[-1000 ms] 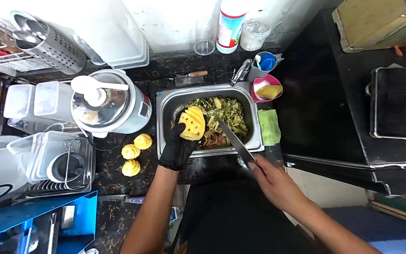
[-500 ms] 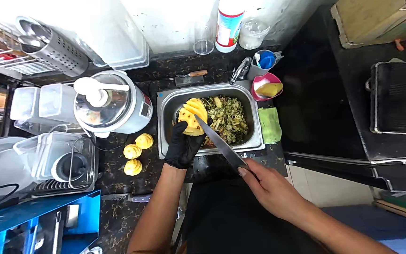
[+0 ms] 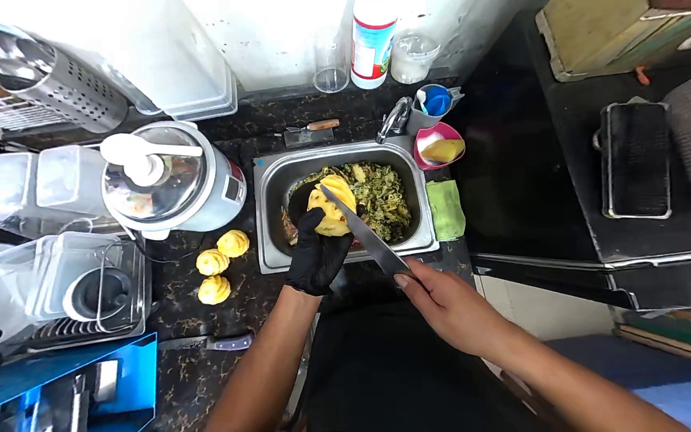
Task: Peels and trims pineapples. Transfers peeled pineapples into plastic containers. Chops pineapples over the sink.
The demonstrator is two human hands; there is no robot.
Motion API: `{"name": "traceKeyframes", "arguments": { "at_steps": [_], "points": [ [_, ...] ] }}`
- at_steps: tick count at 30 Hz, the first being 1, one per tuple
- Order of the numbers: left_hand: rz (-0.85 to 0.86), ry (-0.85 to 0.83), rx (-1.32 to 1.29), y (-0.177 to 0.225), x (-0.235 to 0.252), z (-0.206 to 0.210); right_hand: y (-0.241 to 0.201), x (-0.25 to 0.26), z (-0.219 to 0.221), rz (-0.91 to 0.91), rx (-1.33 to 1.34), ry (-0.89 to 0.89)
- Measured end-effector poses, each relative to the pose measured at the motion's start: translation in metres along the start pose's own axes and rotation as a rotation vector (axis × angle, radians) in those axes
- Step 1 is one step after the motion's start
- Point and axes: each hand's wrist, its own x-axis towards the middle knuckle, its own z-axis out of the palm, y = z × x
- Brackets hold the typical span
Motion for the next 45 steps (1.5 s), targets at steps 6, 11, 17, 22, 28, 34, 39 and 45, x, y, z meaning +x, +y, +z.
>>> {"name": "traceKeyframes", "arguments": {
  "at_steps": [6,11,17,22,28,34,39,45],
  "points": [
    [0.192,0.091,0.002,0.011,0.007,0.002,0.005,-0.003,0.022,-0.176,-0.288,0.376],
    [0.215,0.071,0.024,0.011,0.005,0.005,0.005,0.0,0.029,-0.166,-0.368,0.354],
    [0.23,0.134,0.032,0.01,0.006,0.008,0.006,0.0,0.03,-0.152,-0.386,0.346],
    [0.233,0.127,0.031,0.009,0.006,0.008,0.006,0.0,0.034,-0.16,-0.432,0.375],
    [0.252,0.149,0.078,-0.003,-0.001,0.009,0.006,0.009,0.043,-0.154,-0.526,0.431],
    [0.203,0.158,0.139,0.009,0.002,-0.005,0.018,0.005,0.036,-0.106,-0.431,0.449],
    [0.07,0.032,0.227,0.042,-0.002,-0.027,0.05,-0.004,0.023,0.065,-0.33,0.256],
    [0.002,-0.02,0.503,0.045,0.0,-0.023,0.016,-0.018,0.022,-0.112,-0.156,0.232]
  ]
}}
